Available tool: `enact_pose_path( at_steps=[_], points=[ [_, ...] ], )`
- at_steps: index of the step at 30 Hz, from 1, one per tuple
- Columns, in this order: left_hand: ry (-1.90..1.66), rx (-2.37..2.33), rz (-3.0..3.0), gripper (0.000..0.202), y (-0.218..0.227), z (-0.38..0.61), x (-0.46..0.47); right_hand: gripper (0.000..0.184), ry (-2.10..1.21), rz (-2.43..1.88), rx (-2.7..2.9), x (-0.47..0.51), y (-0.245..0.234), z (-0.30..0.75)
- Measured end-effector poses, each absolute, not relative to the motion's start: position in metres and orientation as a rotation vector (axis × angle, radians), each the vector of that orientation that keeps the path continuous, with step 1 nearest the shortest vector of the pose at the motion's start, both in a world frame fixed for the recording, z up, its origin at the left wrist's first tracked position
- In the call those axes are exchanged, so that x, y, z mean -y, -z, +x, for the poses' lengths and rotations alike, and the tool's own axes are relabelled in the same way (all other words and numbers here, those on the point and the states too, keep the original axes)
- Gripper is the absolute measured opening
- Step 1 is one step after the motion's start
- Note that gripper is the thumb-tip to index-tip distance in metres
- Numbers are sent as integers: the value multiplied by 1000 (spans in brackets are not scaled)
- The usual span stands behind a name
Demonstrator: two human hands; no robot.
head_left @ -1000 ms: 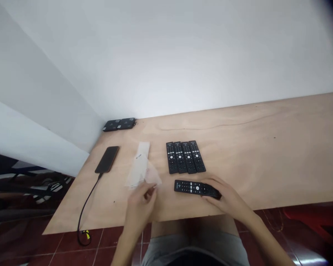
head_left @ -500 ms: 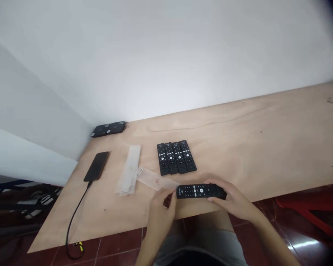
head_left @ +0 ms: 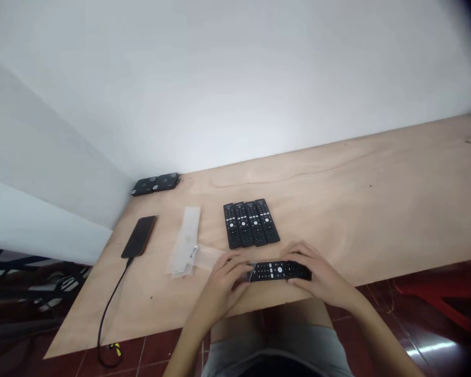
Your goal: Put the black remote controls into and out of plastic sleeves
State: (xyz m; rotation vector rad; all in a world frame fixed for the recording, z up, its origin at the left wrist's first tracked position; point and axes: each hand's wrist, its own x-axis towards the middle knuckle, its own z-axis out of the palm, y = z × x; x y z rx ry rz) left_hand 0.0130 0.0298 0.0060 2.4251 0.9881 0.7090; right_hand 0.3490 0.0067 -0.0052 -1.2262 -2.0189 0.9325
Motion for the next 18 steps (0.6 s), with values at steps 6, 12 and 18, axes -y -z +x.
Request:
enact_pose_path(
  at_steps=[6,12,18],
  points=[
    [-803,-956,2389,52,0,19,-37,43,-984,-1205,2021,-17,1,344],
    [-1041,-1014,2298,15,11,30,-30,46,-986,-1208,2007,-20,2,337],
    [-925,-992,2321,16,6,28,-26,50,-990,-1146,1980,-24,6,335]
  ],
)
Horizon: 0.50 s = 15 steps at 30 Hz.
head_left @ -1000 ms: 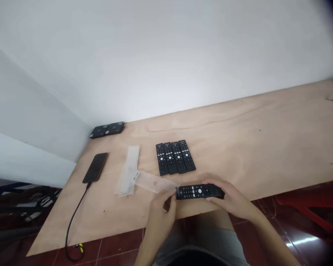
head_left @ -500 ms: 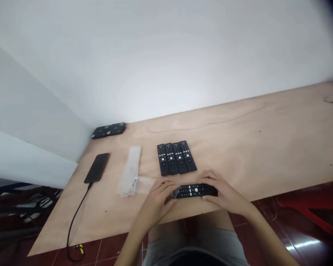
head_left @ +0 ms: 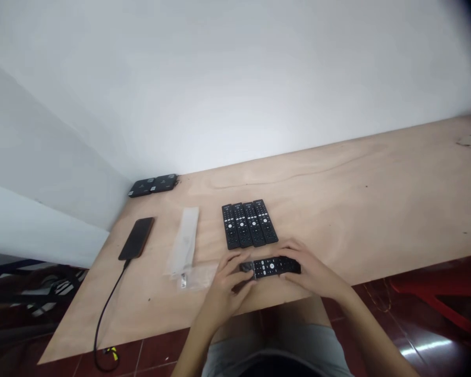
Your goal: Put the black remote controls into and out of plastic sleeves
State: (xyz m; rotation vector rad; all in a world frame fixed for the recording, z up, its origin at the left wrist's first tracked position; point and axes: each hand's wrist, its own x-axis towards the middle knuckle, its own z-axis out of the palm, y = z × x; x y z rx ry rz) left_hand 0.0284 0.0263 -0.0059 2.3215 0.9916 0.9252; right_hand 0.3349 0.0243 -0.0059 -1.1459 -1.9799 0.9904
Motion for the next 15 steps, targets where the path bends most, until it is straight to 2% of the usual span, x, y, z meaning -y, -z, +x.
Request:
enact_pose_path(
  at_steps=[3,8,12,15],
  points=[
    [-878,-976,2334,22,1,21,-27,49,-985,-1145,1991,-29,7,335],
    [-866,-1054,2291,46,5,10,-27,48,-987,-1161,2032,-30,3,333],
    [-862,-1027,2308,50,11,19,-26,56,-998,-1127,2066,-26,-4,314],
    [-825,-1005,2333,56,9,28,-26,55,-1007,-1118,2039,-22,-4,300]
  ],
)
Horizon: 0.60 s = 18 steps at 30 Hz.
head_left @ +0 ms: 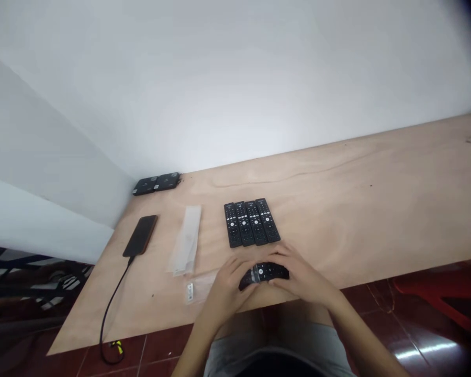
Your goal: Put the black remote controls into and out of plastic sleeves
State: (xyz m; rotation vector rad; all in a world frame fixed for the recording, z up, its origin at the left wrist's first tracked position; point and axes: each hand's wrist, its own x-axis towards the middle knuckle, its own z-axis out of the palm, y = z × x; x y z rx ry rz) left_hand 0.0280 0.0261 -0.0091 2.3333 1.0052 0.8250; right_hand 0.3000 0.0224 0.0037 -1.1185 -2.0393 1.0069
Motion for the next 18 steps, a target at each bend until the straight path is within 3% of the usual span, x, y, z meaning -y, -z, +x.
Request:
enact_pose_path(
  at_steps=[5,9,18],
  points=[
    [-733,-1099,2344,70,2,17,-27,63,-962,-1201,1908,-15,6,315],
    [-701,-1194,2342,73,4,1,-27,42,-856,-1318,1831,-6,11,335],
    [-693,-1015,2398,74,-3,42,-35,42,-1094,-1209,1685,8,12,292]
  ],
)
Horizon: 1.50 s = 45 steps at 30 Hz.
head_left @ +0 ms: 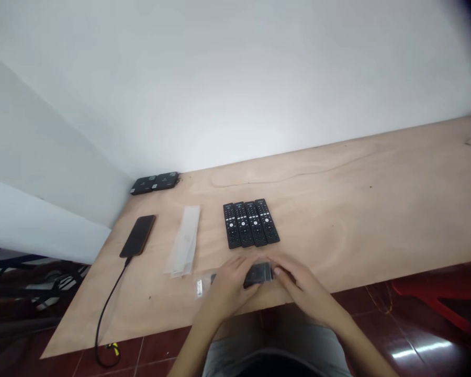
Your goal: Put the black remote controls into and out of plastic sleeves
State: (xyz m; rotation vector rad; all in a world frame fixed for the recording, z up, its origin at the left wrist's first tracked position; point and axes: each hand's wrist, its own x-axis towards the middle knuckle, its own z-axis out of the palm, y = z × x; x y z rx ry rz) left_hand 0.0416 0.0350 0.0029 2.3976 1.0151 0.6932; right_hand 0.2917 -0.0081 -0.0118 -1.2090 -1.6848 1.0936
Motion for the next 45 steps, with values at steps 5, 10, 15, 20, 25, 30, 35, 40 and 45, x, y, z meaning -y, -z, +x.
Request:
enact_pose_path(
  at_steps=[5,10,15,20,25,30,35,40,45],
  points=[
    [-737,-1009,2452,79,6,60,-35,59,-1179,-1234,1549,9,19,275],
    [-627,-1079,2597,60,3,58,-32,46,-1155,-1304,1445,4,26,285],
    [-523,-1267,2704,43,-2,45,-10,29,-1047,-1338,1559,8,31,314],
    [-561,-1382,2562,51,0,44,13,30,-971,-1307,1706,15,26,323],
    [-608,-1362,2553,63,1,46,6,35,-754,-1409,1818,5,23,316],
    [-517,-1255,2568,61,0,44,-9,23,-1002,-1316,1668,-3,19,308],
    [-563,-1242,2560,81,6,39,-12,34,-1275,-1227,1310,1,8,300],
    [-638,-1360,2487,84,7,38,-9,40,-1281,-1269,1094,6,5,295],
    [-882,-1460,2485,68,7,43,1,26,-1314,-1247,1225,9,8,284]
  ],
)
